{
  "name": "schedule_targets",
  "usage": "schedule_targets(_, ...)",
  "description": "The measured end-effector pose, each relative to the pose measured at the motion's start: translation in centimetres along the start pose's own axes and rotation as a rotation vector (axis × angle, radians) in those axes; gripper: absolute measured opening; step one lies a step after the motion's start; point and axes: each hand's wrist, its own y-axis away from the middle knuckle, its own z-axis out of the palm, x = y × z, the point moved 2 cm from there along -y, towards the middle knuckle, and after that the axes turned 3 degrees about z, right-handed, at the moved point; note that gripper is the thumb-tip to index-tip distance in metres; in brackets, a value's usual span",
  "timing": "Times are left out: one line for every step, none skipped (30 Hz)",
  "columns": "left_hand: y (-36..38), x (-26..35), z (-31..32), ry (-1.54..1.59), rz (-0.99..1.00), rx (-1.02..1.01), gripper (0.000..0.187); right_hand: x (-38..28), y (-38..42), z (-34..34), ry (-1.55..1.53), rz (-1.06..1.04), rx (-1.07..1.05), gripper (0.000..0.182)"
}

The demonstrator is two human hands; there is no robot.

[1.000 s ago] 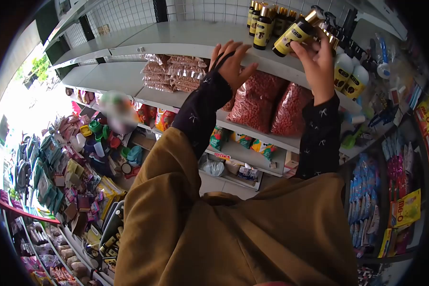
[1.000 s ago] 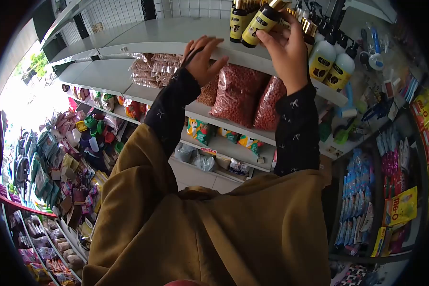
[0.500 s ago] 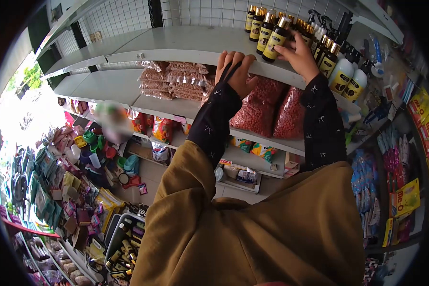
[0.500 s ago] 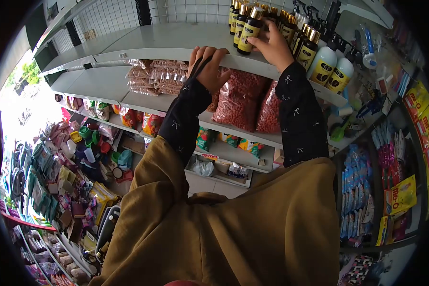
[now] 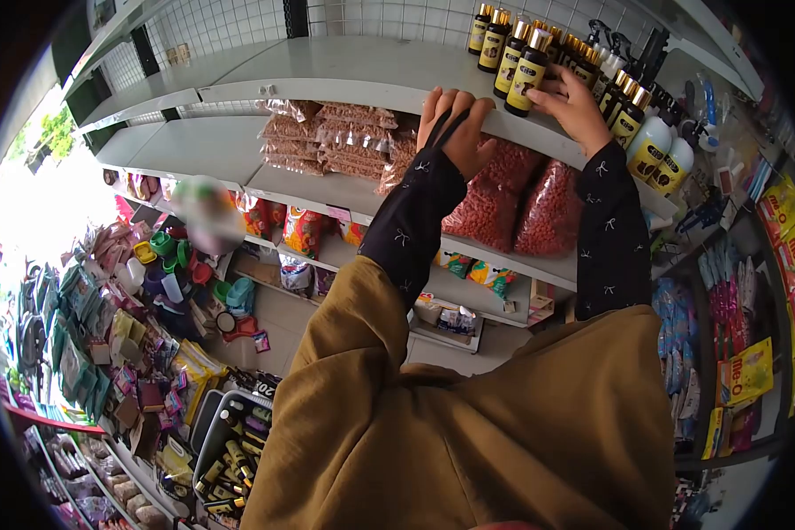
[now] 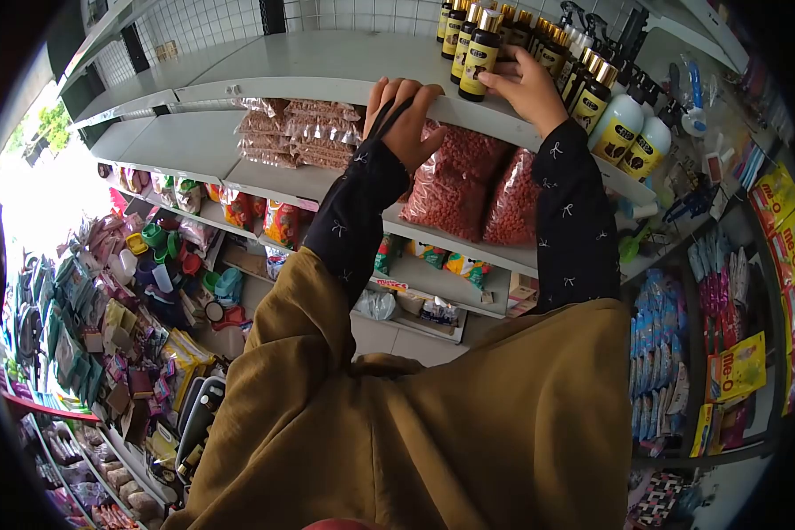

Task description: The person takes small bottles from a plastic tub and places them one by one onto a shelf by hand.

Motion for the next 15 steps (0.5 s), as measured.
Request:
schedule_targets(0.0,0.0,0.0,-0.001,0.001,-0.001,0.046,0.2,-0.1,0.0,0.001,-0.010,-0.005,0.053)
schedule_targets(0.0,-0.1,0.0,-0.002,0.003,-0.001,0.046,0.1,0.0,0.0,0.003,-0.008,-0.006,0.053)
schedule_targets(0.0,-0.1,0.0,-0.003,0.004,-0.001,0.046,0.1,0.0,0.1,0.008,-0.003,-0.003,0.052)
schedule_targets(0.0,-0.2,0.0,-0.002,0.002,0.000,0.046,0.0,0.0,0.1,0.014,0.002,-0.001,0.052)
schedule_targets(0.0,-0.2,0.0,-0.010,0.007,-0.008,0.048,-0.1,0.0,0.1,0.019,0.007,0.002,0.051)
schedule_targets(0.0,-0.2,0.0,-0.018,0.011,-0.016,0.050,-0.1,0.0,0.2,0.021,0.009,0.002,0.051)
schedule_targets(0.0,-0.2,0.0,-0.025,0.016,-0.025,0.052,-0.2,-0.1,0.4,0.028,0.010,0.001,0.050)
schedule_targets(0.0,-0.2,0.1,-0.022,0.016,-0.026,0.052,-0.2,-0.2,0.5,0.034,0.011,0.001,0.050)
schedule_targets(0.0,-0.2,0.1,-0.022,0.015,-0.024,0.052,-0.3,-0.3,0.6,0.041,0.012,0.001,0.049)
schedule_targets(0.0,-0.2,0.1,-0.022,0.014,-0.023,0.052,-0.3,-0.4,0.7,0.042,0.015,0.002,0.049)
schedule_targets(0.1,-0.2,0.1,-0.023,0.013,-0.021,0.052,-0.3,-0.5,0.8,0.076,0.016,0.009,0.049)
schedule_targets(0.1,-0.2,0.1,-0.022,0.013,-0.022,0.052,-0.4,-0.5,1.0,0.110,0.016,0.016,0.049)
schedule_targets(0.1,-0.2,0.1,-0.019,0.013,-0.021,0.052,-0.5,-0.6,1.1,0.142,0.016,0.023,0.050)
schedule_targets(0.0,-0.2,0.1,-0.018,0.013,-0.021,0.052,-0.5,-0.7,1.3,0.141,0.016,0.023,0.050)
schedule_targets(0.1,-0.2,0.1,-0.017,0.014,-0.020,0.052,-0.5,-0.8,1.4,0.141,0.012,0.023,0.050)
